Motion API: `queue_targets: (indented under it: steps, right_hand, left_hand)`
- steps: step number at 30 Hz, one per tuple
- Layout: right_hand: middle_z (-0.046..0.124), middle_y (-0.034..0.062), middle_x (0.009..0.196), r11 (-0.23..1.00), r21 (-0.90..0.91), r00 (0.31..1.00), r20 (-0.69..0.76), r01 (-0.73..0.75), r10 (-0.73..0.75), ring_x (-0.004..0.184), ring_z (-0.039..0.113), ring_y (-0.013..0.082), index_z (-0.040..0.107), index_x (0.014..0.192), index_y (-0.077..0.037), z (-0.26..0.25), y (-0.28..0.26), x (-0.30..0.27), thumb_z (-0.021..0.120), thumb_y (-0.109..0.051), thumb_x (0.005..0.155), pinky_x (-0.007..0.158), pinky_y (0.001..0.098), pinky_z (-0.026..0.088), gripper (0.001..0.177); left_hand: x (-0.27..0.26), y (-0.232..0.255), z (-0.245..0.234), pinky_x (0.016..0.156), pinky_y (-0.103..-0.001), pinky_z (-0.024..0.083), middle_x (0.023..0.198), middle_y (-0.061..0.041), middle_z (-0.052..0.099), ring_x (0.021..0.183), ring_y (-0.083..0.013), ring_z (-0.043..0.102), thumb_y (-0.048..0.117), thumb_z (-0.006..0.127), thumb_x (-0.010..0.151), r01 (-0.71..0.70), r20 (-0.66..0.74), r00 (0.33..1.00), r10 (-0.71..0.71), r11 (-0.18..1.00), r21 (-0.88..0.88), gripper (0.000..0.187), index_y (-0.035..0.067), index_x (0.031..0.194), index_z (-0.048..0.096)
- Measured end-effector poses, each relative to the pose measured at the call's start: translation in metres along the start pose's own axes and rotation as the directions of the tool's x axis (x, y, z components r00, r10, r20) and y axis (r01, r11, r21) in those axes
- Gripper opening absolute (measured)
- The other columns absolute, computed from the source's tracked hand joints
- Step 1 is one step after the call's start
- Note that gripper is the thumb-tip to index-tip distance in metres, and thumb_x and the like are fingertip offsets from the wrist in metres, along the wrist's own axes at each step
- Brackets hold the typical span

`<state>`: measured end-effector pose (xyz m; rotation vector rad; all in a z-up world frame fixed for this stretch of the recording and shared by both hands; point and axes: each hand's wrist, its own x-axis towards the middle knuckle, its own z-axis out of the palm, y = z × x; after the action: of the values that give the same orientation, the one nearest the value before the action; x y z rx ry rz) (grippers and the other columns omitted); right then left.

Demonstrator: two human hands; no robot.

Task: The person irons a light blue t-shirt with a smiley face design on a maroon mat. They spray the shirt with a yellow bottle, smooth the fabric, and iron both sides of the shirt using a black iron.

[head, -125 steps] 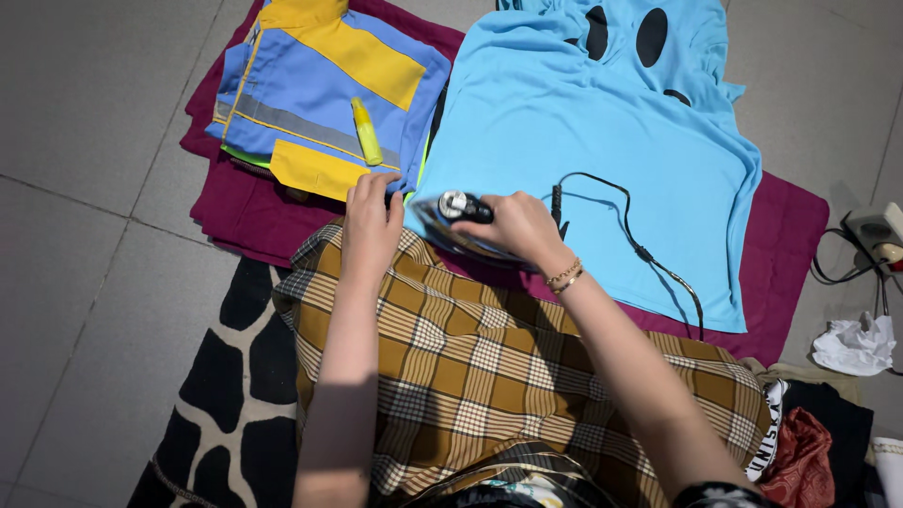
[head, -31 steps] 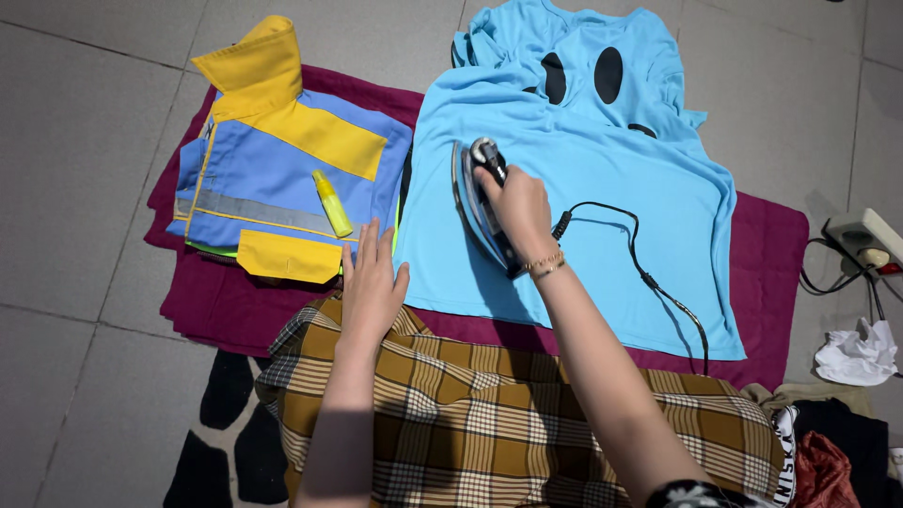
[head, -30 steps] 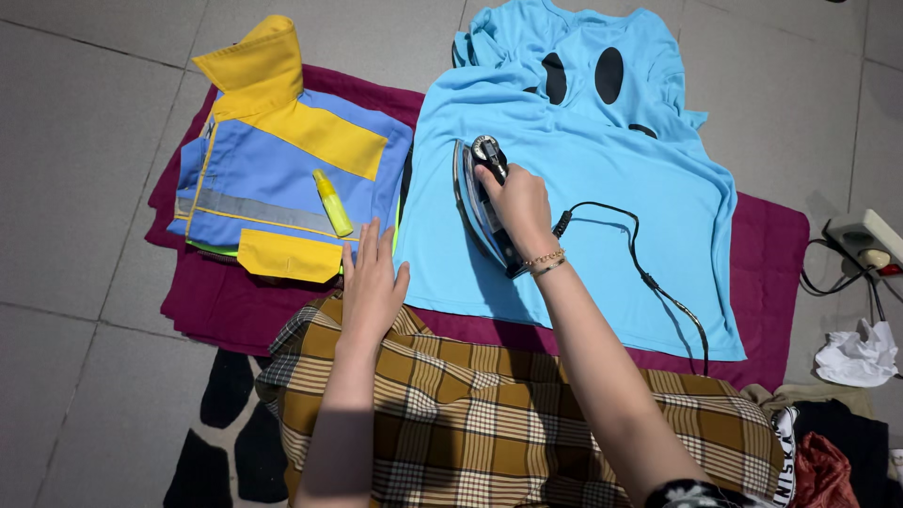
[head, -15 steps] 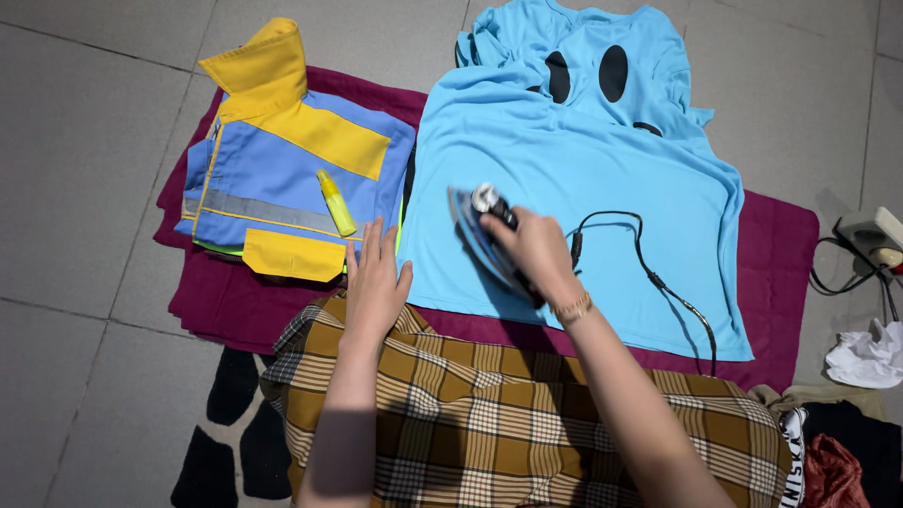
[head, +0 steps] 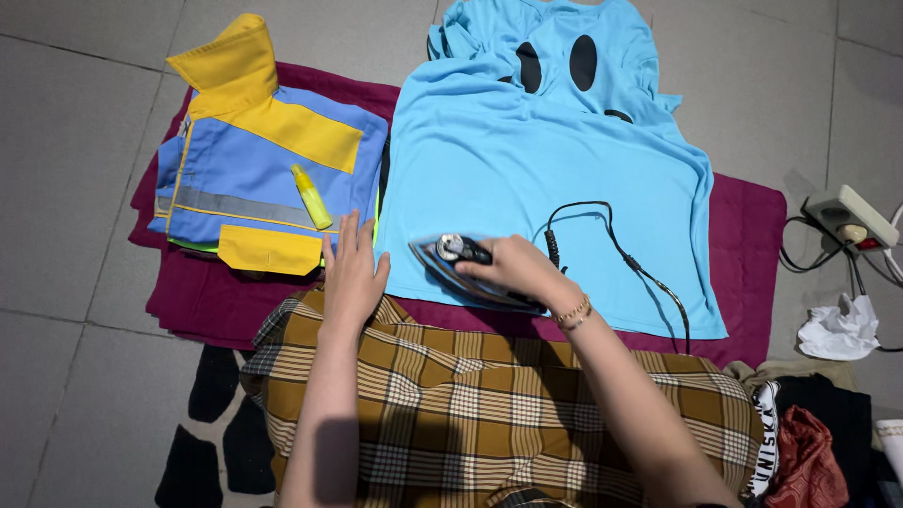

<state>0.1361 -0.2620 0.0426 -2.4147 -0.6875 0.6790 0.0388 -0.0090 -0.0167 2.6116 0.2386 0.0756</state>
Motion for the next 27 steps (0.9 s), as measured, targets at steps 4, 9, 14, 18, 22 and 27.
queue_targets:
  steps: [4,9,14,18,22,27]
  right_hand:
    - [0.065,0.0152,0.056,0.986,-0.069,0.981,-0.129,-0.154,0.144,0.053,0.067,0.0325,0.075,0.085,-0.006,-0.002,-0.004,-0.011,0.070,-0.059,0.085,0.053,0.0421,0.050,0.053]
    - [0.065,0.0173,0.058,0.955,-0.005,0.856,-0.445,-0.295,0.262,0.057,0.067,0.0357,0.072,0.082,-0.002,0.008,-0.004,0.012,0.069,-0.058,0.092,0.053,0.0440,0.051,0.057]
    - [0.065,0.0170,0.060,0.969,0.081,0.936,-0.252,-0.233,0.246,0.058,0.068,0.0336,0.077,0.088,-0.003,0.000,0.005,0.013,0.070,-0.059,0.088,0.057,0.0420,0.052,0.056]
    - [0.068,0.0134,0.059,0.996,0.028,0.995,-0.054,-0.080,0.082,0.056,0.070,0.0314,0.079,0.095,-0.010,-0.006,0.003,-0.016,0.069,-0.059,0.083,0.056,0.0404,0.051,0.052]
    - [0.067,0.0157,0.059,0.989,-0.075,0.984,-0.139,-0.124,0.113,0.058,0.068,0.0339,0.078,0.089,-0.009,-0.006,0.002,-0.030,0.071,-0.060,0.083,0.054,0.0431,0.050,0.052]
    - [0.065,0.0211,0.060,0.940,0.004,0.831,-0.465,-0.342,0.305,0.057,0.066,0.0377,0.071,0.082,0.001,0.007,0.020,-0.006,0.068,-0.059,0.094,0.053,0.0458,0.050,0.061]
  left_hand:
    - [-0.001,0.000,0.000,0.121,-0.060,0.016,0.160,-0.023,0.033,0.150,-0.0361,0.029,0.019,0.063,0.094,0.007,0.020,1.000,-0.007,1.000,0.002,0.058,-0.001,0.146,0.045]
    - [-0.005,-0.004,0.004,0.120,-0.061,0.016,0.161,-0.024,0.032,0.151,-0.0361,0.027,0.021,0.063,0.094,-0.028,0.005,1.000,0.028,0.999,0.040,0.059,-0.002,0.146,0.045]
    - [-0.005,0.002,0.001,0.120,-0.060,0.017,0.160,-0.023,0.034,0.151,-0.0359,0.028,0.023,0.062,0.095,0.001,0.025,1.000,-0.002,0.999,0.039,0.059,0.000,0.147,0.044]
    - [-0.005,0.013,-0.005,0.119,-0.060,0.020,0.159,-0.023,0.034,0.150,-0.0379,0.028,0.026,0.062,0.096,-0.012,0.031,0.999,0.011,0.999,0.046,0.060,0.001,0.148,0.044]
    - [-0.006,0.029,-0.018,0.118,-0.059,0.024,0.158,-0.025,0.037,0.150,-0.0386,0.030,0.028,0.062,0.096,-0.078,0.017,0.997,0.077,0.995,0.064,0.061,0.001,0.148,0.044]
    - [0.001,0.047,-0.030,0.116,-0.056,0.028,0.156,-0.024,0.039,0.149,-0.0376,0.032,0.031,0.063,0.096,-0.121,0.078,0.991,0.113,0.988,0.099,0.060,0.001,0.145,0.046]
